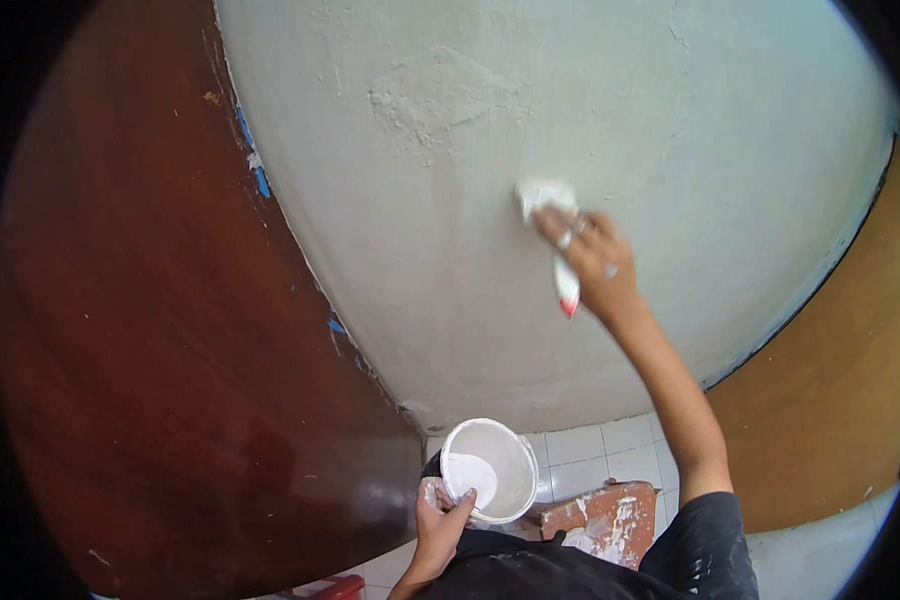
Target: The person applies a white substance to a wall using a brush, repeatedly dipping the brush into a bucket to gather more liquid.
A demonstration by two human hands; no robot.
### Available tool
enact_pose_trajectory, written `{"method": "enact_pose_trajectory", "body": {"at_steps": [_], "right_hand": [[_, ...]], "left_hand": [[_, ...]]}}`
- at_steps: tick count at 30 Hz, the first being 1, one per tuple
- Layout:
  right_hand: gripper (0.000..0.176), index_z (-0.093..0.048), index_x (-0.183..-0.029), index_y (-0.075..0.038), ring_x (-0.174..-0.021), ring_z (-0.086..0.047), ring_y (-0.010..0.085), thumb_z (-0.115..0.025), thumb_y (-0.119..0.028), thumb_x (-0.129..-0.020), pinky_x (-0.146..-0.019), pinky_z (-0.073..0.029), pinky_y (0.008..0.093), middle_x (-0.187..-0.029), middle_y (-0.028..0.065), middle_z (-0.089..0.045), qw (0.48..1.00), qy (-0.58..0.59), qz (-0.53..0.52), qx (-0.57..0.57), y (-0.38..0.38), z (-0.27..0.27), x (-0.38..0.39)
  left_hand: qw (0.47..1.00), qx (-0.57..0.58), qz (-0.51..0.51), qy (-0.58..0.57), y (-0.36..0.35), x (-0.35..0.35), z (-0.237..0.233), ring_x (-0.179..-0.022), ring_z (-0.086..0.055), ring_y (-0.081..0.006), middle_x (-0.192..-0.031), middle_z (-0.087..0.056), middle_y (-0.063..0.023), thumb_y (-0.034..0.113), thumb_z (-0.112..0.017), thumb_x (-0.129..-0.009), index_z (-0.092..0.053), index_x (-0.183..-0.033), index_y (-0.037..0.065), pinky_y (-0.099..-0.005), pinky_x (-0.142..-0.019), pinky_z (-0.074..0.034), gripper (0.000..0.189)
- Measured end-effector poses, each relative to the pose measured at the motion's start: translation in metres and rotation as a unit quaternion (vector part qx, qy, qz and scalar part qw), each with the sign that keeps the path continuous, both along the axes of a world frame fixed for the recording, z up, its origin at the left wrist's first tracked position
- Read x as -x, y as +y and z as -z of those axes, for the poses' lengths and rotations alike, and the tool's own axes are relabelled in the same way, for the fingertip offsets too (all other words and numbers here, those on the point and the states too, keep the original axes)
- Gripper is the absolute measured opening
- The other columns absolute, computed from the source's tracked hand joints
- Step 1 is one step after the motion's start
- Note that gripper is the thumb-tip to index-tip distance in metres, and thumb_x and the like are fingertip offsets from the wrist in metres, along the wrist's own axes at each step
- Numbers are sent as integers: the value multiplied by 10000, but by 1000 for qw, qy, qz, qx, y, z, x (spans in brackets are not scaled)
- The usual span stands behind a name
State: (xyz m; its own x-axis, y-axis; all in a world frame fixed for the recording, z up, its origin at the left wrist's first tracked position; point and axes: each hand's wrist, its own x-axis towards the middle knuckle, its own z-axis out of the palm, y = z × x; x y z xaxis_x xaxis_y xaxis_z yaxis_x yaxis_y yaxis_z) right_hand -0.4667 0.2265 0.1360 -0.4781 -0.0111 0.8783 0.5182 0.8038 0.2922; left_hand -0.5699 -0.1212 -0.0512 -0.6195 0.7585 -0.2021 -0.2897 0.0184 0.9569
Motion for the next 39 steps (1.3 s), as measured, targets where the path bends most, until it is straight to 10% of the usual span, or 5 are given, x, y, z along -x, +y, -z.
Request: {"method": "enact_pose_trajectory", "body": {"at_steps": [7,18,29,39], "right_hand": [[390,-719,-1171,-150,-951,-644,256,-676,-50,-796,-801,-554,372,-1137,7,-733,973,-99,-74,193,-3,85,23],[492,-708,-1246,-178,-971,-665,279,-657,11,-795,-803,-564,348,-1162,42,-741,995,90,-26,-28,34,-136,34],[433,-700,-1187,-138,-920,-656,250,-679,-34,-767,-783,-546,372,-1118,52,-732,979,-102,-113,135,20,91,61],[467,-716,-1216,-175,-929,-666,281,-681,12,-789,-788,-562,351,-1139,46,-747,994,67,-65,-58,59,-141,97]], "left_hand": [[999,28,-20,-13,1,-2,-6,-599,-511,-53,-755,-484,9,-10,-768,-848,-423,-906,92,-220,-473,-472,364],[999,16,-45,-22,0,-2,9,-589,-494,-46,-758,-473,22,-18,-769,-826,-435,-909,98,-217,-455,-464,364],[996,30,-75,-23,-5,-18,3,-569,-502,-54,-749,-481,16,-3,-764,-835,-432,-921,97,-217,-458,-460,358],[993,33,-79,-79,0,-16,13,-614,-498,-53,-766,-486,15,-30,-768,-820,-433,-916,93,-212,-526,-428,370]]}}
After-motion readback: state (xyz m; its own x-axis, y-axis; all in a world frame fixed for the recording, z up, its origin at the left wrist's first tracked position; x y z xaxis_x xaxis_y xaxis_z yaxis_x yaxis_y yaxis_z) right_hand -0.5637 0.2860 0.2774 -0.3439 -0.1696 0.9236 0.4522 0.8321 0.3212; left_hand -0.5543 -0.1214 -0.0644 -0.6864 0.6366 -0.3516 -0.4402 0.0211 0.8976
